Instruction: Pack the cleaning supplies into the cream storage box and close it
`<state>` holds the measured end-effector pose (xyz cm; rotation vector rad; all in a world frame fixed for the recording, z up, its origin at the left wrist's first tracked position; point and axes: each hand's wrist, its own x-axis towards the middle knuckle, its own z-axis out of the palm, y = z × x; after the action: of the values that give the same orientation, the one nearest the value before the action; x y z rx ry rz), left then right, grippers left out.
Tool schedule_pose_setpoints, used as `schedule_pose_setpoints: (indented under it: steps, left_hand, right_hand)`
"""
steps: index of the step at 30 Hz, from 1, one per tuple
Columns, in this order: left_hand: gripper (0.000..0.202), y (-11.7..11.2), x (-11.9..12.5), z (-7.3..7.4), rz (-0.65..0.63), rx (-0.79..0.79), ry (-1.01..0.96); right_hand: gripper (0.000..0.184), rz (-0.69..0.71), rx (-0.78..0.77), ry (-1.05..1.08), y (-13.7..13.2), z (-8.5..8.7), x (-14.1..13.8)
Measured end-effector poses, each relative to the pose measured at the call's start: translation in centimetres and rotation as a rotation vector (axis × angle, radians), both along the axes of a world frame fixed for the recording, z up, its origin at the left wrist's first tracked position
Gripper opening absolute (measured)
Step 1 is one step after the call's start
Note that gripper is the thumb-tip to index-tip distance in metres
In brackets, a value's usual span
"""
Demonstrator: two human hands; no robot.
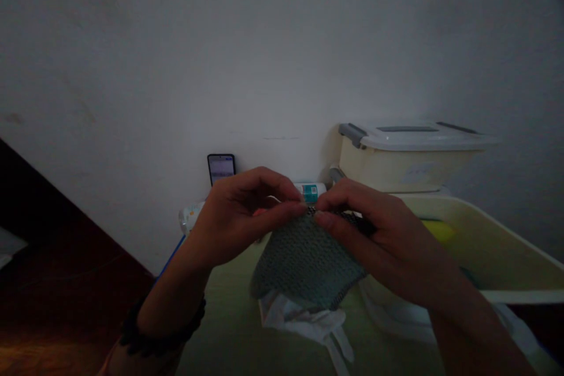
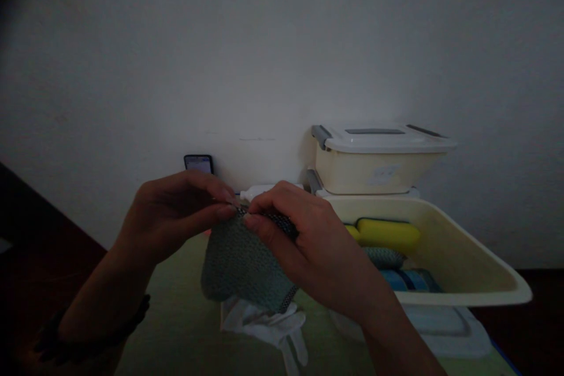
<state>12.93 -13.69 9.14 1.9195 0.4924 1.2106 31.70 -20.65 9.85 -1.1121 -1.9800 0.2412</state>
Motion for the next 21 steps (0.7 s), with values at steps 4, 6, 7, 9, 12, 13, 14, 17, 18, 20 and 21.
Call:
schedule_pose_setpoints:
  steps: [4, 6, 7, 9, 12, 13, 14, 17, 18, 20, 21]
  left_hand:
    - [0.016, -0.19, 0.15, -0.05, -0.038, -0.054, 0.013]
    - [0.015, -0.27, 0.19, -0.01, -0.057, -0.077, 0.038]
    - [0.013, -0.29, 0.22, 0.03, -0.068, -0.09, 0.04]
    - [0.011, -0.32, 0.29, 0.12, -0.094, -0.125, 0.024]
    - [0.012, -0.31, 0.37, 0.18, -0.135, -0.181, -0.01]
    - [0.013, -0.3, 0.38, 0.16, -0.147, -0.194, -0.013]
    - [0.014, -0.28, 0.39, 0.13, -0.158, -0.206, -0.013]
    - [0.013, -0.21, 0.47, 0.0, -0.164, -0.232, -0.002]
    - [0.013, -0.18, 0.53, -0.05, -0.159, -0.236, 0.001]
    - [0.013, -0.14, 0.66, -0.12, -0.154, -0.246, 0.005]
    - [0.013, -0.14, 0.74, -0.14, -0.158, -0.254, 0.004]
  right_hand:
    - [0.005, -0.024, -0.01, -0.029, -0.09, -0.07, -0.19]
    - [0.004, -0.022, -0.019, -0.048, -0.12, -0.12, -0.27]
    - [0.003, -0.014, -0.022, -0.056, -0.14, -0.16, -0.29]
    - [0.003, 0.002, -0.02, -0.069, -0.14, -0.23, -0.29]
    - [0.005, 0.003, -0.001, -0.063, -0.12, -0.3, -0.26]
    - [0.006, -0.005, 0.003, -0.053, -0.12, -0.29, -0.25]
    - [0.007, -0.012, 0.003, -0.042, -0.12, -0.27, -0.25]
    - [0.008, -0.023, -0.002, -0.021, -0.16, -0.18, -0.23]
    - [0.007, -0.02, -0.005, -0.019, -0.17, -0.16, -0.22]
    - [0.005, -0.016, -0.019, -0.023, -0.15, -0.15, -0.18]
    - [0.004, -0.014, -0.024, -0.028, -0.13, -0.14, -0.16]
